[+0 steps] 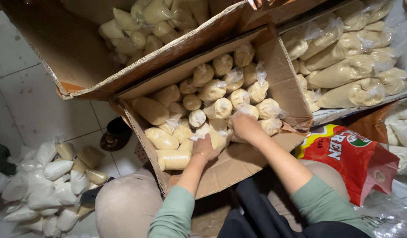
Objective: The person sits on the floor and sorts individually wrapped dough packets from one cardboard box into another. They repeatedly pick up packets, inspect them, and place them into a second box, occasionally adjusting the arrangement.
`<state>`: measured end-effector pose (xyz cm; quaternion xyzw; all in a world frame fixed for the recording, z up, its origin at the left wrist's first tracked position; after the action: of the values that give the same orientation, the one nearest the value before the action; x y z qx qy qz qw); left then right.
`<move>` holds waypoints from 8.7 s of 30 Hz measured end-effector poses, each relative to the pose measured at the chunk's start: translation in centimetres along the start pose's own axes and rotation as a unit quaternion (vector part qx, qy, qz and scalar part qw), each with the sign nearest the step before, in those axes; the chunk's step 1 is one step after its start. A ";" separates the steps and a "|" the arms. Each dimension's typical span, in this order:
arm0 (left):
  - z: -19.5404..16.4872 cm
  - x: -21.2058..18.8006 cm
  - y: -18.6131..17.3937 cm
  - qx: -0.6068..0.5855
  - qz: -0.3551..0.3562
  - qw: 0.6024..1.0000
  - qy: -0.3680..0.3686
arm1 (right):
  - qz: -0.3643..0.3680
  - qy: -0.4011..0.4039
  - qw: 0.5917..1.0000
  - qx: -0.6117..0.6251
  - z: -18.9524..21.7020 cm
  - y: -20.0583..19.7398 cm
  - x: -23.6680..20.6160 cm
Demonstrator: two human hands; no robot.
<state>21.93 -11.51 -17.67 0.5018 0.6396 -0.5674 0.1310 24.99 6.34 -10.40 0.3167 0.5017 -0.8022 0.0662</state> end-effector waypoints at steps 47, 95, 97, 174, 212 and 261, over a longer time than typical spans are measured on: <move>-4.3 2.2 -0.1 -0.706 -0.084 0.704 0.002 | -0.067 -0.065 0.995 0.019 1.7 1.2 0.2; 3.9 -7.8 -10.1 0.005 -0.109 0.976 0.186 | 0.128 -0.145 0.955 0.223 9.7 2.5 0.7; 2.3 -8.2 -10.6 -0.042 -0.149 0.966 0.206 | 0.208 -0.064 0.936 0.277 8.9 3.2 0.5; 14.3 -5.5 -21.8 -0.481 -0.392 0.781 0.075 | -0.192 -0.239 0.947 -0.098 15.0 -7.7 13.1; 16.4 -4.5 -21.9 -0.505 -0.317 0.803 -0.010 | -0.163 -0.262 0.951 -0.027 29.0 -1.7 18.1; 16.2 -4.1 -22.5 -0.457 -0.331 0.825 0.016 | 0.021 -0.122 0.988 0.096 24.9 6.6 16.8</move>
<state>-0.52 -24.10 -6.51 0.1516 0.9556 -0.2112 0.1389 3.49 -14.37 -17.74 0.2319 0.4040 -0.8775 0.1136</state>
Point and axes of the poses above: each hand's wrist, its own x-axis towards the middle knuckle, its own y-axis out of the palm, z = x × y, the point moved 5 cm from there along x, towards the middle knuckle, and after that the axes turned 3 degrees about x, right-handed, at the moved point
